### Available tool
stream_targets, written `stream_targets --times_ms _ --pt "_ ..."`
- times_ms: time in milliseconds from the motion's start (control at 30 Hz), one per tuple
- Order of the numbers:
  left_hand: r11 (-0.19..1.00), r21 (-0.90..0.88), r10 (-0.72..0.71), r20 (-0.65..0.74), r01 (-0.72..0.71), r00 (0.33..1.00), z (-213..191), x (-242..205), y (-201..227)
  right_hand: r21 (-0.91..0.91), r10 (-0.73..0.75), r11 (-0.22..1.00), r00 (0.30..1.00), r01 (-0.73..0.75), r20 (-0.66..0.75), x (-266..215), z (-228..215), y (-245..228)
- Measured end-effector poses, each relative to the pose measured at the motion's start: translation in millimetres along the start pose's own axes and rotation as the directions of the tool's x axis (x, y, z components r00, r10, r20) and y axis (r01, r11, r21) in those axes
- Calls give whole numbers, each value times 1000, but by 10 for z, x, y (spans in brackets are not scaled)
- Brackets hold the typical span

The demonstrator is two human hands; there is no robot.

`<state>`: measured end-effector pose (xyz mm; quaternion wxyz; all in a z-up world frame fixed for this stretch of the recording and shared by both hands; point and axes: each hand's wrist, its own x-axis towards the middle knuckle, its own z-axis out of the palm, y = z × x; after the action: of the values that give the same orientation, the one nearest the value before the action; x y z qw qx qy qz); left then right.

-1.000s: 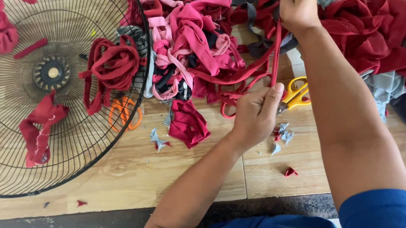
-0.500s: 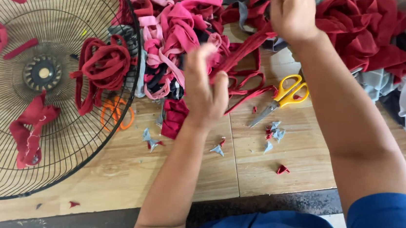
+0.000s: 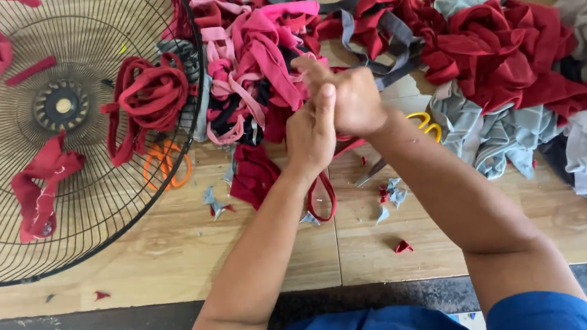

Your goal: The person is sorting and connecting long strips of colored fabric at a workbench.

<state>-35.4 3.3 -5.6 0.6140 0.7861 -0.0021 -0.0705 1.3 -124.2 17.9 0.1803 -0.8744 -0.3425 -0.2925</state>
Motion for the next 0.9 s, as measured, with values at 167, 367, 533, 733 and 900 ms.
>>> stream_targets --times_ms 167,367,533,733,900 --pt "945 -275 197 40 -178 980 103 -40 66 483 254 840 966 -247 53 123 -145 249" --pt "918 -351 228 93 -182 969 37 -85 38 568 325 765 943 -304 67 153 -42 562" --pt "920 -180 363 66 -347 929 2 -179 68 548 400 740 910 -390 108 69 12 813" --pt "944 -88 328 174 -318 928 39 -280 120 495 522 717 849 -492 87 -142 31 1265" --pt "929 -8 359 270 -370 894 17 -389 284 354 538 791 843 -499 -14 -312 -164 1725"
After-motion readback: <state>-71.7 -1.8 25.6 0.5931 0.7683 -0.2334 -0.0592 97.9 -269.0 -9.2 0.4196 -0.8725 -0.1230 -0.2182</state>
